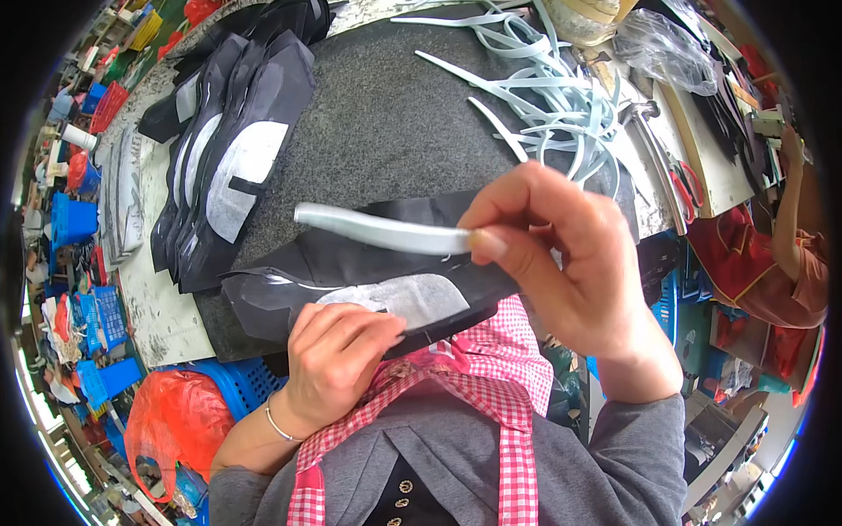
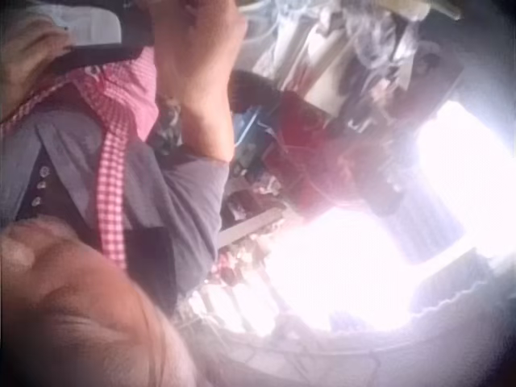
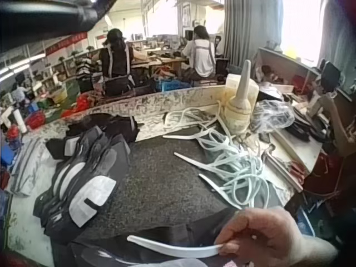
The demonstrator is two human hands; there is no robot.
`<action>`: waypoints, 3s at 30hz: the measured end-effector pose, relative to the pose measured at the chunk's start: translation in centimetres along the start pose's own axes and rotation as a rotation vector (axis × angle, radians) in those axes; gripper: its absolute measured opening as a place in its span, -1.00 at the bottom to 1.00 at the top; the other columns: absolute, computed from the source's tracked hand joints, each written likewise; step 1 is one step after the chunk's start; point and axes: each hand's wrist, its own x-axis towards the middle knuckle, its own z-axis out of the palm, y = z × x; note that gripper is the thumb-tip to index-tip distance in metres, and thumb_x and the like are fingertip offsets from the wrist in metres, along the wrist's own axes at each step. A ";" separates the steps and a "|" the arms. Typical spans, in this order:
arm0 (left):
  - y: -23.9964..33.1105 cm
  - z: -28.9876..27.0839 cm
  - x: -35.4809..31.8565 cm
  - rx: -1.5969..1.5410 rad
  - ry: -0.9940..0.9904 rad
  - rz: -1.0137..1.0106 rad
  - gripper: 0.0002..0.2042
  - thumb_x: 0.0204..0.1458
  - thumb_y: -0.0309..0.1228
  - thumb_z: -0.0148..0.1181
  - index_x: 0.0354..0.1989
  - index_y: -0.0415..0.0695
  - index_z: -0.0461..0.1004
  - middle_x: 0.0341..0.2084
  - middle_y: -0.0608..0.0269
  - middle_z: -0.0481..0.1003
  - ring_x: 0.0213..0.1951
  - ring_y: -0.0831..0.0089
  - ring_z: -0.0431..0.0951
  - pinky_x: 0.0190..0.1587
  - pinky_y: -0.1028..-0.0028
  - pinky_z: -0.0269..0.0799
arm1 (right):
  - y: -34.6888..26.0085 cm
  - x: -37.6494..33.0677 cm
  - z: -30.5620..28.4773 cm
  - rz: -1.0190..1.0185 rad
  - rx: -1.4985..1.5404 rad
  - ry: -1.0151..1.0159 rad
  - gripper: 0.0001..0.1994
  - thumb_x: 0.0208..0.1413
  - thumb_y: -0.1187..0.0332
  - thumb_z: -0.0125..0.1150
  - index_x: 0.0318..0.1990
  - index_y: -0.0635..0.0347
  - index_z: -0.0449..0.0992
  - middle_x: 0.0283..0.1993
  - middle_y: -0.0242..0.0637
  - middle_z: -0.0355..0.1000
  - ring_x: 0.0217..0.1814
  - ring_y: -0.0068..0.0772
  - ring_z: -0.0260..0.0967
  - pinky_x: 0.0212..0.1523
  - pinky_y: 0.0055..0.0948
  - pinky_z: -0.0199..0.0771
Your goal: The person places reinforcement strips onto black shoe pieces, folds the edges over the strips, and presses them down firmly by hand.
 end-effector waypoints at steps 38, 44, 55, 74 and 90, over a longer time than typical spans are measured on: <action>-3.2 -7.7 -1.4 -0.662 0.310 -0.647 -0.87 0.29 -0.70 0.32 -0.06 -0.36 0.71 -0.14 0.05 0.75 -0.15 0.40 0.81 -0.21 0.54 0.74 | 1.7 0.1 5.5 0.028 -0.235 -0.276 -0.79 0.20 0.54 0.46 -0.18 0.25 0.47 -0.36 -0.12 0.60 -0.43 -0.04 0.63 -0.46 -0.18 0.54; -4.1 -6.7 -0.4 -0.280 0.229 -0.623 -0.88 0.20 -0.67 0.43 -0.12 -0.29 0.71 -0.26 0.15 0.76 -0.28 0.50 0.80 -0.33 0.52 0.67 | 3.1 -0.1 6.6 -0.071 -0.359 -0.257 -0.82 0.18 0.50 0.43 -0.21 0.21 0.48 -0.37 -0.20 0.53 -0.39 -0.05 0.60 -0.43 -0.15 0.53; -5.8 -5.7 0.3 0.152 0.077 -0.322 -0.81 -0.01 -0.66 0.50 -0.23 -0.20 0.68 -0.34 0.24 0.67 -0.30 0.32 0.64 -0.29 0.34 0.52 | 4.2 0.0 8.0 -0.101 -0.469 -0.344 -0.83 0.23 0.47 0.36 -0.21 0.19 0.43 -0.37 -0.22 0.44 -0.35 -0.09 0.60 -0.39 -0.11 0.60; -0.5 -0.1 2.3 0.047 -0.204 0.093 -0.57 0.15 -0.49 0.22 0.20 -0.39 0.59 0.10 -0.01 0.59 0.18 0.16 0.60 0.19 0.29 0.64 | 5.0 -0.5 7.5 -0.086 -0.641 -0.227 -0.68 0.16 0.28 0.46 -0.20 0.14 0.36 -0.43 -0.23 0.40 -0.56 -0.13 0.56 -0.59 -0.13 0.51; 0.4 1.1 2.0 0.278 -0.250 0.090 -0.51 0.17 -0.50 0.24 0.31 -0.27 0.61 0.18 0.11 0.55 0.20 0.23 0.56 0.15 0.31 0.63 | 5.4 -1.4 2.6 0.016 -0.548 -0.141 -0.85 0.20 0.47 0.45 -0.23 0.18 0.52 -0.37 -0.20 0.47 -0.41 -0.02 0.58 -0.43 -0.12 0.55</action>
